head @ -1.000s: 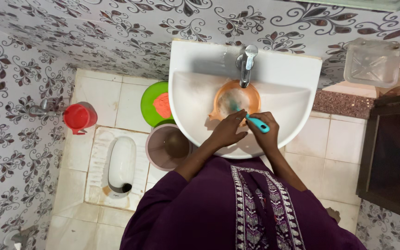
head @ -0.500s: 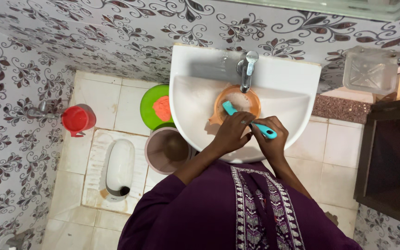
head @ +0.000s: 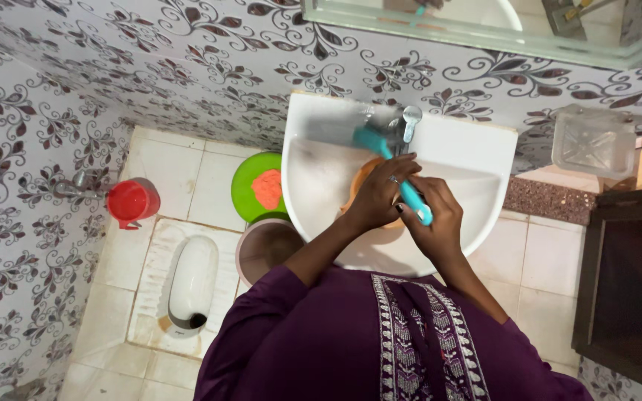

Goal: The person stands at a bathroom sink and uses a blue scrubbing brush to clean the inside of an orange plastic bowl. They repeatedly scrub the bowl under running water from the faucet, creating suds, and rinse the bowl and brush multiple times.

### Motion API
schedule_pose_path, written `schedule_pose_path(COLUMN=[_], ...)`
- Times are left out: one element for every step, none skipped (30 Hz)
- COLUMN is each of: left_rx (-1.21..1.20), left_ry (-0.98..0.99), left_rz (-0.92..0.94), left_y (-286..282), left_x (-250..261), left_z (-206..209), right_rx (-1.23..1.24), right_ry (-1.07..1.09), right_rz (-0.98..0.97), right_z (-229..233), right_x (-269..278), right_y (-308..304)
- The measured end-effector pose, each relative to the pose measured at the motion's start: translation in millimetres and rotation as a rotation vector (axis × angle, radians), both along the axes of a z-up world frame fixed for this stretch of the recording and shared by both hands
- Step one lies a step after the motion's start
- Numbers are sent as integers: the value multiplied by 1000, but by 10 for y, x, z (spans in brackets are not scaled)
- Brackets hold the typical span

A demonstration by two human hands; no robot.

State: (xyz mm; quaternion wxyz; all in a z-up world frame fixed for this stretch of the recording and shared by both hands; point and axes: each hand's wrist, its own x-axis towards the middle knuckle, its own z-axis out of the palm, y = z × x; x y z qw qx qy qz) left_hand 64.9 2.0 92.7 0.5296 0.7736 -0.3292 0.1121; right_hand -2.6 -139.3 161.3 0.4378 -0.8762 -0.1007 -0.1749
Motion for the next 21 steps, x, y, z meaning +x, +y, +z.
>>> schedule_pose_path(left_rx=[-12, -25, -38, -47, -55, -63, -77, -90, -104, -20, 64, 147, 140, 135, 130, 129, 128, 127, 100, 74, 46], left_ry=[-20, -40, -59, -45, -31, -15, -66, -116, -167, -96, -25, 46, -13, -73, -132, -145, -157, -170, -181, -188, -194], left_rz=[10, 17, 24, 15, 5, -1, 17, 37, 57, 25, -8, -42, -80, -118, -156, -163, -169, -176, -215, -257, -300], left_y=[-2, -11, -21, -32, -43, -46, -49, -56, -58, -50, -31, -22, -21, -8, 3, -5, -34, -68, -117, -168, -191], left_x=[21, 22, 32, 49, 74, 93, 125, 167, 212, 250, 299, 346, 408, 478, 522, 545, 564, 581, 560, 492, 455], left_z=[-32, -63, -92, -118, -144, -171, -195, -216, -236, -256, -283, -322, -373, -440, -523, -622, -728, -835, -944, -1053, -1152], right_rx=[-47, -95, -143, -123, -102, -81, -101, -122, -143, -193, -242, -292, -302, -310, -318, -326, -333, -340, -349, -357, -365], right_ry=[-3, -6, -9, 3, 15, 28, -18, -64, -110, -120, -130, -139, -122, -105, -88, -106, -124, -143, -155, -164, -172], right_rz=[-5, -14, -22, -25, -27, -27, -17, -6, 5, 9, 13, 18, 70, 122, 175, 227, 280, 332, 365, 397, 429], right_z=[-11, -22, -32, -36, -36, -31, -22, -12, 1, 17, 29, 39, 50, 64, 77, 89, 101, 105, 96, 71, 36], right_x=[25, 35, 49, 63, 82, 96, 105, 111, 121, 131, 147, 161, 178, 201, 226, 256, 291, 339, 414, 503, 588], right_y=[4, 4, 3, 2, 4, 13, 27, 43, 55, 59, 62, 64, 54, 35, 18, -2, -27, -44, -52, -55, -64])
